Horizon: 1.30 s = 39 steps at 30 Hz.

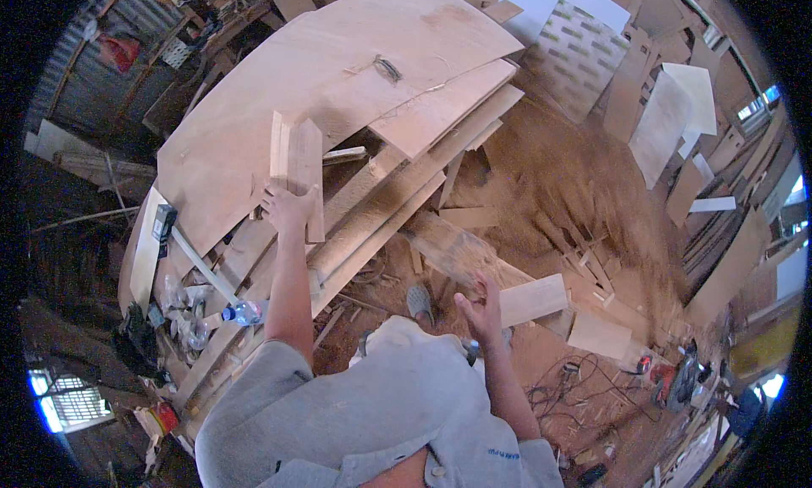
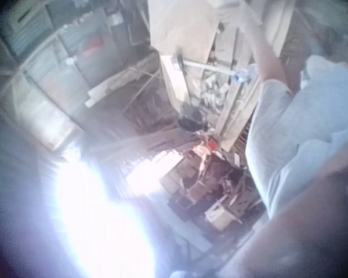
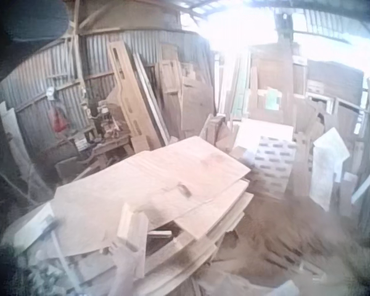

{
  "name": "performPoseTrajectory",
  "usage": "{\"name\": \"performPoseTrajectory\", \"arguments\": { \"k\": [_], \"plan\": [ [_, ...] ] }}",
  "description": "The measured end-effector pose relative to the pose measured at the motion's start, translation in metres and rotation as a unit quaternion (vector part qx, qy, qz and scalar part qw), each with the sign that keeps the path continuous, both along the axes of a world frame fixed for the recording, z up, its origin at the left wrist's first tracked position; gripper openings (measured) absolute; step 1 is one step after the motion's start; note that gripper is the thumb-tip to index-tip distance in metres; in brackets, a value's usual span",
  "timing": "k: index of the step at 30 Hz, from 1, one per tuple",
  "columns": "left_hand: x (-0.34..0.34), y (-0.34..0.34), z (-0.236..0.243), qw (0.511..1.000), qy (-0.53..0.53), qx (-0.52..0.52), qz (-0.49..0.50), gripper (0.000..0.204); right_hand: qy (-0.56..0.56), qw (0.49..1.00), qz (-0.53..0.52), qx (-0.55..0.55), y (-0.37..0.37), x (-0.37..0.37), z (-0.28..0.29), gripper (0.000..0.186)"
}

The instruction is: The person cuts a wooden piece with a circular saw, handles and aligns the cut blocks, marks lines on the wood using a square ruler and pencil, makes another cut with the circular saw, and measures the wood using a tape measure.

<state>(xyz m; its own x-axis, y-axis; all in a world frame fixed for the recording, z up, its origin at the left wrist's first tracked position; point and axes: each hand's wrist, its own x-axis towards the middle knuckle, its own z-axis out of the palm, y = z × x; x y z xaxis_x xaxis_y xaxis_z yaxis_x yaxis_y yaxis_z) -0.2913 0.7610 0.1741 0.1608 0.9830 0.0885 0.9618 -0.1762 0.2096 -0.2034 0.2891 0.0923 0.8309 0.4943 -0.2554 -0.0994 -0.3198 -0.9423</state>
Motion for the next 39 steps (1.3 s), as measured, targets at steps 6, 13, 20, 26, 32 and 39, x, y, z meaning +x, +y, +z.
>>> {"name": "performPoseTrajectory", "arguments": {
  "k": [6, 13, 20, 26, 32, 39],
  "plan": [
    [0.008, -0.024, 0.01, 0.997, -0.007, 0.058, -0.05, 0.128, -0.008, 0.999, -0.038, -0.017, -0.029, 0.005, -0.001, 0.078],
    [0.081, -0.173, 0.016, 0.888, -0.299, 0.026, -0.35, 0.069, -0.016, 0.991, -0.114, -0.063, -0.074, 0.008, 0.011, 0.075],
    [0.098, -0.354, -0.099, 0.694, -0.171, -0.261, -0.649, 0.065, -0.044, 0.971, -0.226, -0.069, -0.159, 0.003, 0.016, 0.063],
    [0.104, -0.479, -0.124, 0.683, 0.02, -0.268, -0.679, 0.079, -0.067, 0.953, -0.292, -0.049, -0.266, 0.017, 0.005, 0.053],
    [0.124, -0.551, -0.134, 0.716, 0.111, -0.17, -0.668, 0.089, -0.024, 0.954, -0.298, -0.026, -0.391, 0.031, -0.012, 0.048],
    [0.164, -0.642, -0.127, 0.698, 0.065, -0.204, -0.683, 0.085, -0.011, 0.929, -0.369, -0.032, -0.51, 0.04, -0.022, 0.041]
  ]
}}
